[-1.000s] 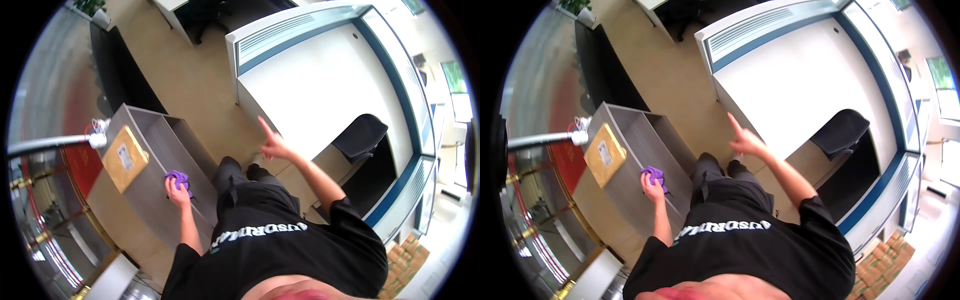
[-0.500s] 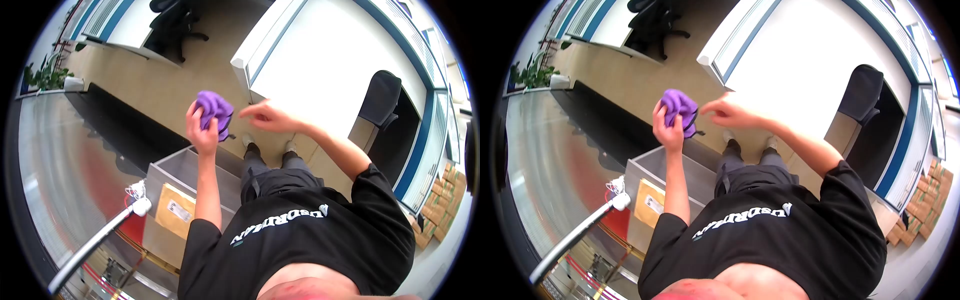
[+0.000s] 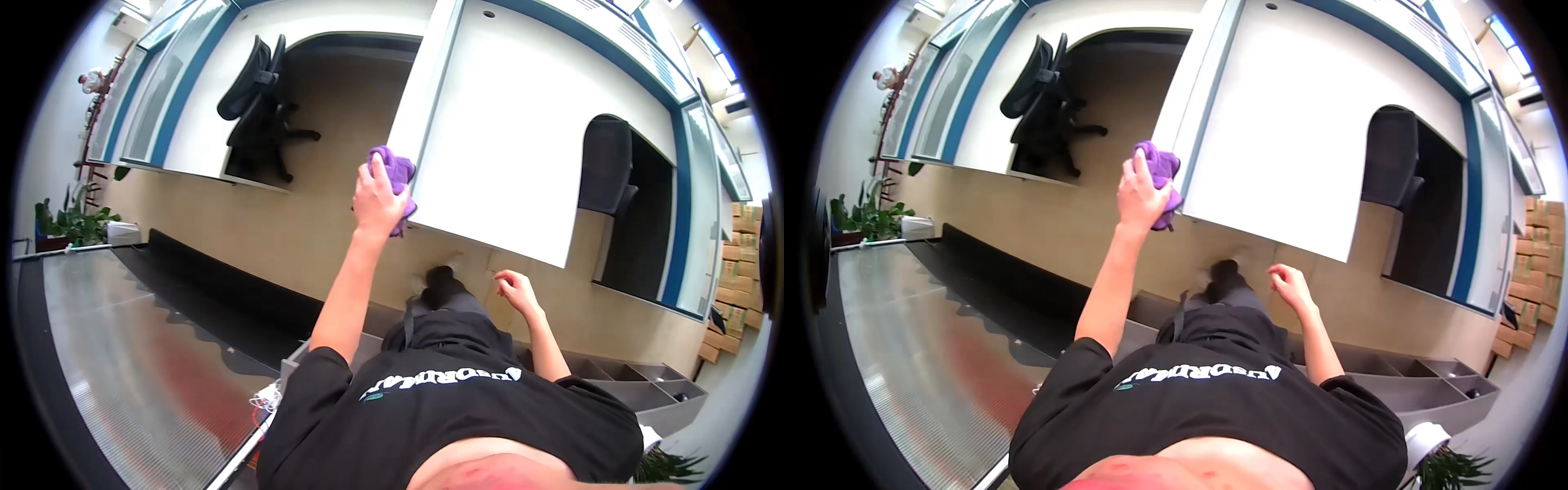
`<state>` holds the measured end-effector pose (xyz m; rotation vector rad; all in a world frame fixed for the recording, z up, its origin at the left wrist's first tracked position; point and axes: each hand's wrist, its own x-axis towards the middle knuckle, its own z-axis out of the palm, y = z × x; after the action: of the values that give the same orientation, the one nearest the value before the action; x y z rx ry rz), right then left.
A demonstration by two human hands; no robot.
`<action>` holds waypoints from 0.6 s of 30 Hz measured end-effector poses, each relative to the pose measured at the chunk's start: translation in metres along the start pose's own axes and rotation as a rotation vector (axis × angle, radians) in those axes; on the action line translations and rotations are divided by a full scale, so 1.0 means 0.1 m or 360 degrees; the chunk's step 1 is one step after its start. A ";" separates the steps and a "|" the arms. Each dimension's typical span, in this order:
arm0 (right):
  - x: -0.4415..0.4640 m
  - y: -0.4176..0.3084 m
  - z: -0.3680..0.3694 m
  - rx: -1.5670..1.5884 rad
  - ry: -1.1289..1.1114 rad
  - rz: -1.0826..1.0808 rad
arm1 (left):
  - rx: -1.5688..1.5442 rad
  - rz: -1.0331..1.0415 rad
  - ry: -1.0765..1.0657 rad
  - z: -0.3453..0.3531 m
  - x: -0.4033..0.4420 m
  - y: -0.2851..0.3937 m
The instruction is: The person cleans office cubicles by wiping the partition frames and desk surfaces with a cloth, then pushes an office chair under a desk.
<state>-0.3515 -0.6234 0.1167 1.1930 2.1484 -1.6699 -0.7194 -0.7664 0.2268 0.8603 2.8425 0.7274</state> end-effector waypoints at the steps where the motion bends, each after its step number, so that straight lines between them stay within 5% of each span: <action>1: 0.08 0.08 0.05 0.0020 0.0000 0.0043 | 0.0052 -0.0027 -0.0053 -0.01 0.06 0.03; 8: 0.87 -0.26 0.33 0.0179 -0.0065 -0.0230 | 0.0157 0.0127 -0.0090 0.21 0.84 0.30; 18: 1.38 -0.92 0.48 0.0501 0.0388 -0.0278 | 0.0274 0.0398 -0.0015 0.67 2.20 0.63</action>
<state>-0.5204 -0.6040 0.0888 1.3892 2.2440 -2.0989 -0.8579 -0.5736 0.2086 1.2575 2.8523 0.5030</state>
